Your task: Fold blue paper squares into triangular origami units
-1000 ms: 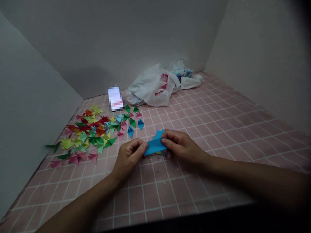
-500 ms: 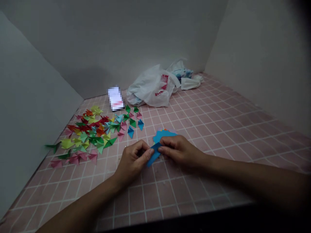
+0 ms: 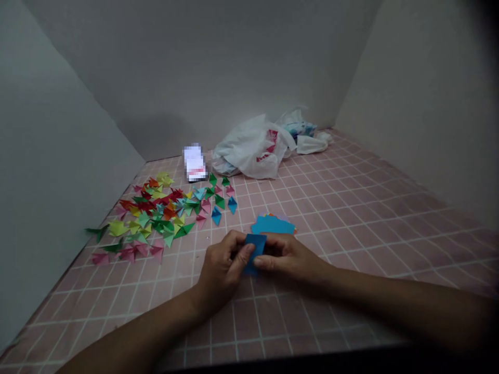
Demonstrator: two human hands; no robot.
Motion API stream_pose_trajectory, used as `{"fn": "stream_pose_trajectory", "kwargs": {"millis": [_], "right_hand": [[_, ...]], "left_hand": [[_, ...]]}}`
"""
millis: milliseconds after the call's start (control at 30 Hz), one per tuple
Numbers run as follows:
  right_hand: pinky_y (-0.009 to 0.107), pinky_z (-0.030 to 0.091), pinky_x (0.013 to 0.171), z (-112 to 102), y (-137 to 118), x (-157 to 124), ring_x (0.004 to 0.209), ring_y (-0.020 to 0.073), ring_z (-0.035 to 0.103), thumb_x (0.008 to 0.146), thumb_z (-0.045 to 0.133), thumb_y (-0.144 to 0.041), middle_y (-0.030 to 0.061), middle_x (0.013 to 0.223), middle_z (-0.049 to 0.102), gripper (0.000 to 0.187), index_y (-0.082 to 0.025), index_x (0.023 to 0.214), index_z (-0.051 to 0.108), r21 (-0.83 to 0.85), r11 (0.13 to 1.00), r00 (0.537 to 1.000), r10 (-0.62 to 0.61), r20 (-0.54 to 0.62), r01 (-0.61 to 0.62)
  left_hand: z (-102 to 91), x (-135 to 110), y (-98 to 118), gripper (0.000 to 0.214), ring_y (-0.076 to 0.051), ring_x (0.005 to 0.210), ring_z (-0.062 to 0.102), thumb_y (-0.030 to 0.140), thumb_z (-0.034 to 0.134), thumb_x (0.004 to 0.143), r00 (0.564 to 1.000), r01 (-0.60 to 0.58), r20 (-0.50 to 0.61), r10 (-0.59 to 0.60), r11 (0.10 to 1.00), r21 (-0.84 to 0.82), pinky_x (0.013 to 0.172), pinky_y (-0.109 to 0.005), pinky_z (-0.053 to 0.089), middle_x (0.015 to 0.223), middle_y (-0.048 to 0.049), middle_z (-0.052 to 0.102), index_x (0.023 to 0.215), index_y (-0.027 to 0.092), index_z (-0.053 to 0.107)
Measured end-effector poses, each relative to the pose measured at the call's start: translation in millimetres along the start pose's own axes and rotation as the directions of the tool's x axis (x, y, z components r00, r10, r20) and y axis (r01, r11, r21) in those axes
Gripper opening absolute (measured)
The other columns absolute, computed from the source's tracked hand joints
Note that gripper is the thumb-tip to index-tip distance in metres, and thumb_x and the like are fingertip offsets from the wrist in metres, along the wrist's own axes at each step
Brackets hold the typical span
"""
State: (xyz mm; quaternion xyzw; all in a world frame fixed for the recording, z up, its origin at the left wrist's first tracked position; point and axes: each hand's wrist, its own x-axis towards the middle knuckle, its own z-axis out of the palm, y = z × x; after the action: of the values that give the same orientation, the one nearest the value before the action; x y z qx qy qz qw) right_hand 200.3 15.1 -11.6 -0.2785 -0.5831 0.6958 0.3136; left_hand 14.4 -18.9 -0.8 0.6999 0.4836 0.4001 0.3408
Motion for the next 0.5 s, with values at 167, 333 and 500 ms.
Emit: {"fn": "stream_pose_trajectory", "kwargs": {"millis": [167,333,500], "right_hand": [[0.028,0.039,0.065,-6.0,0.9,-1.5,0.066,0.0142,0.048,0.092,0.061,-0.043,-0.0011,0.071,0.053,0.03,-0.02,0.073,0.056,-0.193,0.98,0.994,-0.071,-0.079,0.054],[0.029,0.037,0.062,-9.9,-4.8,-3.9,0.062,0.0139,0.046,0.096,0.052,-0.032,-0.0021,0.067,0.049,0.024,-0.021,0.074,0.052,-0.518,0.842,0.966,-0.235,-0.104,0.149],[0.028,0.036,0.06,-7.8,-5.7,-4.8,0.056,0.0118,0.044,0.097,0.053,-0.03,-0.0032,0.063,0.051,0.025,-0.021,0.074,0.056,-0.565,0.797,0.969,-0.244,0.026,0.215]], "left_hand": [[1.6,-0.5,-1.9,0.017,-0.013,0.055,0.057,0.033,0.053,0.097,0.997,0.048,0.065,-0.045,0.998,-0.048,0.053,-0.024,0.041,0.063,0.0012,0.062,0.086,0.02,0.056],[-0.3,1.7,3.4,0.021,-0.013,0.052,0.058,0.031,0.058,0.091,0.981,0.133,0.163,-0.109,0.981,-0.145,0.053,-0.023,0.042,0.058,0.0003,0.064,0.074,0.02,0.052],[0.0,2.6,5.2,0.03,-0.011,0.048,0.051,0.038,0.054,0.095,0.979,0.135,0.171,-0.108,0.979,-0.153,0.049,-0.022,0.037,0.053,0.003,0.056,0.071,0.02,0.056]]}}
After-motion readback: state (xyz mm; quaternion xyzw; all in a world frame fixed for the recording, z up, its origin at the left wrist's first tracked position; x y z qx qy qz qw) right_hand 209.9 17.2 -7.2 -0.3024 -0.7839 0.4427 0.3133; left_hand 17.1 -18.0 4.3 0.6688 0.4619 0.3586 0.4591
